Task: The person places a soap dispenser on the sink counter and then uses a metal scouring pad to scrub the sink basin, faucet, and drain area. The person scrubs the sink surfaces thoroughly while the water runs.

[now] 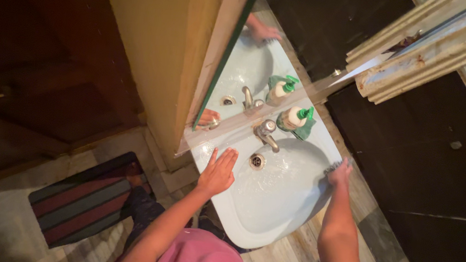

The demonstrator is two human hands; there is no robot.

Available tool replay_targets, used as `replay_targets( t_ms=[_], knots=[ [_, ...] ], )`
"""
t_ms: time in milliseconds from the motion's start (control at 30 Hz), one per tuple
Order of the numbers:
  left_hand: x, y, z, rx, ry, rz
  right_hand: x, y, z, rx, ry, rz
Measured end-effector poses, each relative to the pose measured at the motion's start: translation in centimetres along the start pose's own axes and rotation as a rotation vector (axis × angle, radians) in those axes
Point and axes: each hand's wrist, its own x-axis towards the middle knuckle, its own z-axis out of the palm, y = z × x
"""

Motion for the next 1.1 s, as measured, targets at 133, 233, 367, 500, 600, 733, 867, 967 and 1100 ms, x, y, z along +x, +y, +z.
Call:
replay_targets(
  t_ms=[133, 233, 367, 500, 600, 733, 867, 967, 1100],
  knots=[
    [0.1, 0.0, 0.0, -0.014, -0.013, -0.012, -5.8, 1.9, 0.1, 0.039, 0.143, -0.082],
    [0.0, 0.0, -0.2, -0.001, -0.015, 0.006, -11.8, 0.4, 2.0, -0.230, 0.274, -0.183],
    [0.0, 0.0, -0.6, 0.050, 0.011, 0.032, -19.8, -0.2, 5.2, -0.147, 0.185, 0.049],
    [-0.1, 0.0, -0.5, 0.047, 0.030, 0.037, -27.9, -1.0, 8.2, -0.135, 0.176, 0.018],
    [-0.1, -0.1, -0.2, 0.069, 0.017, 0.042, -30.6, -1.7, 8.6, -0.104, 0.087, 0.081],
    [-0.2, -0.2, 0.1, 0.071, 0.005, 0.037, -26.7, -1.2, 7.4, -0.110, 0.075, 0.124],
    [-0.1, -0.1, -0.1, 0.049, -0.015, 0.040, -19.8, -0.1, 5.0, -0.163, 0.113, 0.129],
    [0.3, 0.1, -0.9, 0.094, -0.092, 0.090, -16.4, -0.2, 4.0, -0.140, 0.142, 0.178],
    [2.4, 1.0, -1.6, 0.142, -0.339, 0.332, -18.0, -0.7, 4.8, -0.171, 0.133, 0.188]
  ],
)
